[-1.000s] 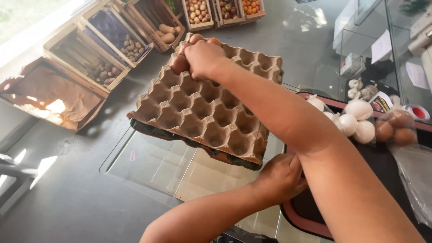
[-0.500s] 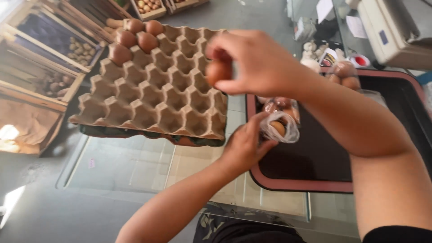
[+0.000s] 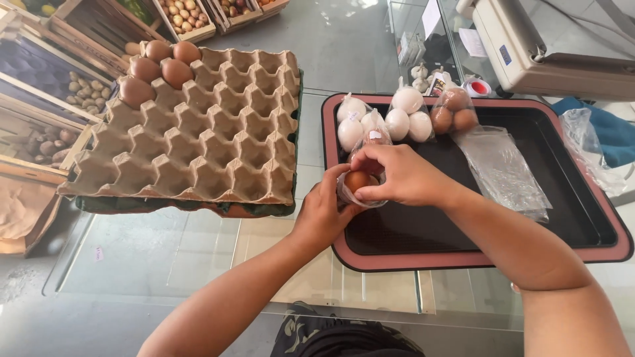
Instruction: Transferring eggs from a large cardboard tray into small plastic bags and tying the bags closed.
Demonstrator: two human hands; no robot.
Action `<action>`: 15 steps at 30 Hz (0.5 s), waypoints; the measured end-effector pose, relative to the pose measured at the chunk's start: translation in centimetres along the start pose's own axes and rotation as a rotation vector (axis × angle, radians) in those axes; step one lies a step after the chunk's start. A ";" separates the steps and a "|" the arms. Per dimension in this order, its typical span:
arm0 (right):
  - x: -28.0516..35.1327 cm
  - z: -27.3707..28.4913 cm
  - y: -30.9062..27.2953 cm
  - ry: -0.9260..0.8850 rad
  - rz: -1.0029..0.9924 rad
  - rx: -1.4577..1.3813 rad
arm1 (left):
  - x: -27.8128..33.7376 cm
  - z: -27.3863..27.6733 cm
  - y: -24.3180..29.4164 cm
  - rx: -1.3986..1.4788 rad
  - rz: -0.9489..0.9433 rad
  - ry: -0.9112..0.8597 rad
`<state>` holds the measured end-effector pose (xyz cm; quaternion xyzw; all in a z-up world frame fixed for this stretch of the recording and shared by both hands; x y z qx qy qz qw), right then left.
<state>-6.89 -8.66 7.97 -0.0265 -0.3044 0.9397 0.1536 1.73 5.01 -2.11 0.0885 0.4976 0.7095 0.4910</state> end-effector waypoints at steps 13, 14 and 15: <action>-1.8 1.2 -3.0 -0.115 0.295 0.736 | 0.2 -1.1 -0.1 0.043 -0.050 0.058; -2.3 2.0 -4.4 -0.088 0.267 0.740 | 0.2 -1.4 -0.1 0.009 -0.085 0.096; -4.2 1.7 -5.9 -0.096 0.286 0.742 | 0.1 -1.0 -0.1 0.004 -0.075 0.113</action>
Point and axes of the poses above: each hand's wrist, its own x-axis away from the middle knuckle, its own z-axis out of the back of the hand, y = z × x, the point moved 1 cm from there along -x, towards the middle knuckle
